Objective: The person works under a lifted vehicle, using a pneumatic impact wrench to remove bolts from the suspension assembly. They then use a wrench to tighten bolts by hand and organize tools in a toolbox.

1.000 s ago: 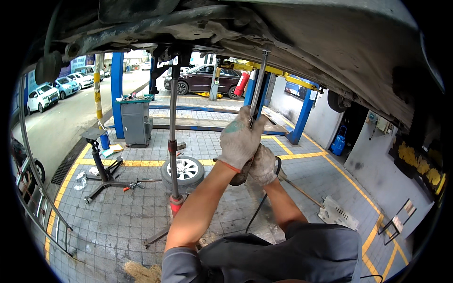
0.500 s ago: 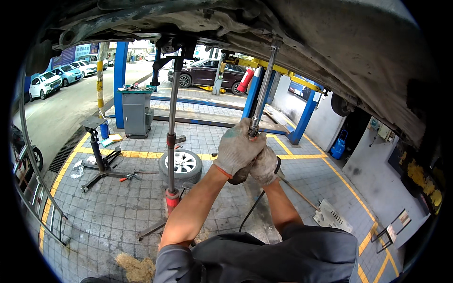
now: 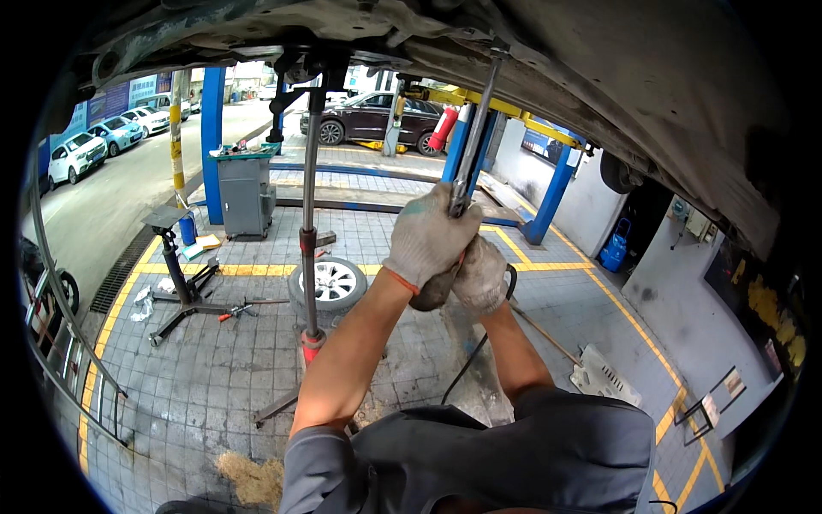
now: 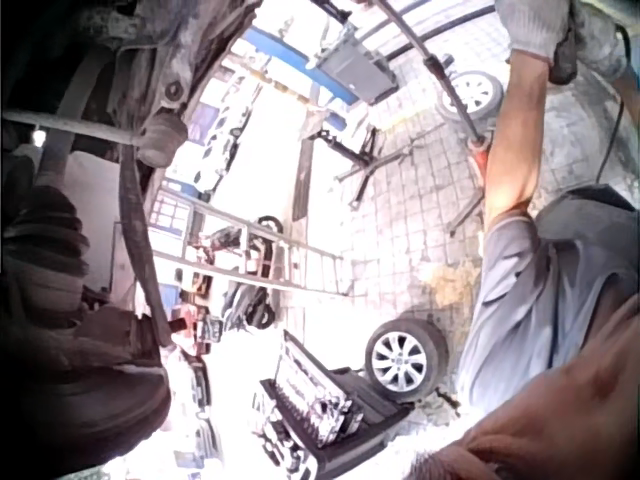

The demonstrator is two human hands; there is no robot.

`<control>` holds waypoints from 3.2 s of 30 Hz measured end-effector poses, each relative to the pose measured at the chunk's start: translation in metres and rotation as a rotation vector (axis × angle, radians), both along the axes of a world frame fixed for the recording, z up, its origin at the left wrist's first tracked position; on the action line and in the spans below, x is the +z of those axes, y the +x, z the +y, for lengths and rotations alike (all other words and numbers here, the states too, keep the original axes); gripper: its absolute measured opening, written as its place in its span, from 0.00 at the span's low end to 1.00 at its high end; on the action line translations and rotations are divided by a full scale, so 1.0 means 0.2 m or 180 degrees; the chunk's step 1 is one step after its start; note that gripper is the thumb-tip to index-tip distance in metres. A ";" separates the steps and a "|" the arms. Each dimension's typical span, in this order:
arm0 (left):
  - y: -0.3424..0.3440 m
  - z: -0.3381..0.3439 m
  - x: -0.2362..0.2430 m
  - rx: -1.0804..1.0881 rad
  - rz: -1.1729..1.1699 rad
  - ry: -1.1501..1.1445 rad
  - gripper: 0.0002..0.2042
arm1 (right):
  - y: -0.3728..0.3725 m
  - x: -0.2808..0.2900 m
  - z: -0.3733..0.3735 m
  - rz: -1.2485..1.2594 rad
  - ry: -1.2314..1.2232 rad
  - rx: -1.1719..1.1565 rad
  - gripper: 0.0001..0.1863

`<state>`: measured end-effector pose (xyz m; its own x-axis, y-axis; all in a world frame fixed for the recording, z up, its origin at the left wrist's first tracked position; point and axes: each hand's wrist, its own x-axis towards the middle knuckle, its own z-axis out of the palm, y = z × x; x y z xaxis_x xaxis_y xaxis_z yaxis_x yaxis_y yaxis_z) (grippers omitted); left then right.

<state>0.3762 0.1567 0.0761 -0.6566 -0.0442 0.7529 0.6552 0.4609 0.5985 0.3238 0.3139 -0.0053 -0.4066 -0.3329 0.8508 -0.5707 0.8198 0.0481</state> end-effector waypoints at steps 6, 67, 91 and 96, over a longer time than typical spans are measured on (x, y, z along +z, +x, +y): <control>0.01 0.00 0.01 -0.0095 -0.0019 0.0019 0.19 | -0.02 -0.01 0.02 0.0052 -0.0003 -0.0255 0.18; 0.25 -0.33 -0.63 -0.3610 -0.2559 0.2331 0.43 | 0.76 -0.64 -0.20 -0.1581 -0.0263 0.0497 0.17; -0.55 0.04 -0.82 -0.1979 -0.2039 0.3733 0.18 | 0.20 -1.08 -0.10 -0.6008 -0.4152 0.3347 0.26; -0.84 0.03 -0.96 -0.1422 -0.1755 0.3898 0.21 | -0.15 -1.29 -0.06 -0.7289 -0.4418 0.3702 0.24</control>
<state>0.2078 0.1632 -0.1162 -0.9818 -0.1861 0.0365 0.1601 -0.7100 0.6858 0.2947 0.3018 -0.2637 -0.4665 -0.8511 -0.2408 0.8074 -0.2985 -0.5089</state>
